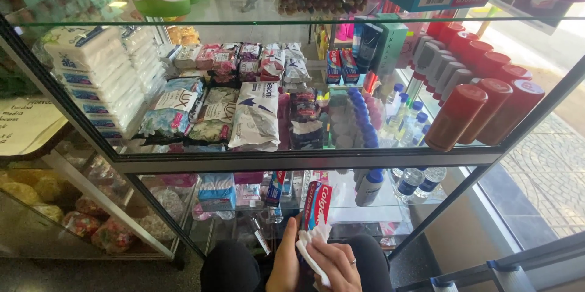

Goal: The person sits on the floor in front of a glass display cabinet and wipes the shelves with a white cloth. They pick up various items, including soap bars, toothpaste boxes, and small packages, wipe them individually, and place them back on the shelf.

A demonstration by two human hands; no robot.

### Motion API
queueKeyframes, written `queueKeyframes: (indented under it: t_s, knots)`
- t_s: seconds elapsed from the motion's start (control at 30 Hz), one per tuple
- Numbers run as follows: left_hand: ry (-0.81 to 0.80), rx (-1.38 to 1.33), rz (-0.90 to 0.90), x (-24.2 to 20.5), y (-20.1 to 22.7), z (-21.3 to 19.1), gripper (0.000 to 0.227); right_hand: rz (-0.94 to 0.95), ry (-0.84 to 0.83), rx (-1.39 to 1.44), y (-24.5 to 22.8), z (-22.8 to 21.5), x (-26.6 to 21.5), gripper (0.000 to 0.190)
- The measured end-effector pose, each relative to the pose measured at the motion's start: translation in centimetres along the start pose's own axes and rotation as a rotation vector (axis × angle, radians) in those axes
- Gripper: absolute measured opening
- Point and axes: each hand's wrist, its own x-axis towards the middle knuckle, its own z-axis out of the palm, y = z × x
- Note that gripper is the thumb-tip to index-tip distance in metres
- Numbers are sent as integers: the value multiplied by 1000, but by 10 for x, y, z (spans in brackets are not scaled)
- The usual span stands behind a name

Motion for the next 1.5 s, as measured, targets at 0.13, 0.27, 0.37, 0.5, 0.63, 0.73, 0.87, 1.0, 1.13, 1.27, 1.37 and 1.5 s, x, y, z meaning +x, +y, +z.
queueKeyframes:
  t_s: [0.13,0.27,0.37,0.5,0.63,0.73,0.87,1.0,1.13,1.27,1.37,1.5]
  knots:
    - [452,1705,1007,-1,43,27,64,-21,18,339,-6,-13,-5,44]
    - [875,2473,1191,-14,68,51,93,452,168,648,32,1,-43,43]
    - [986,3008,1496,-6,77,67,94,761,138,714,84,16,-85,36]
    - [1074,3199,1805,20,136,107,72,983,230,732,158,61,-141,34]
    - [1120,3260,2442,37,184,129,49,1012,242,741,209,85,-169,33]
    - [1476,3111,2687,44,214,131,37,1076,248,799,202,83,-163,34]
    - [1905,3043,2572,51,222,128,60,1081,293,821,208,93,-164,33]
    - [1984,3098,2306,55,217,133,68,1119,246,860,201,85,-158,36]
    - [2115,3098,2120,58,216,139,51,1149,198,801,196,82,-155,36]
    - [2276,3018,2227,49,182,123,76,1078,282,891,206,85,-162,36]
    - [1938,3444,1912,39,73,91,87,1166,391,869,221,87,-168,42]
    - [1214,3792,1202,55,-50,92,50,993,133,794,263,88,-181,66]
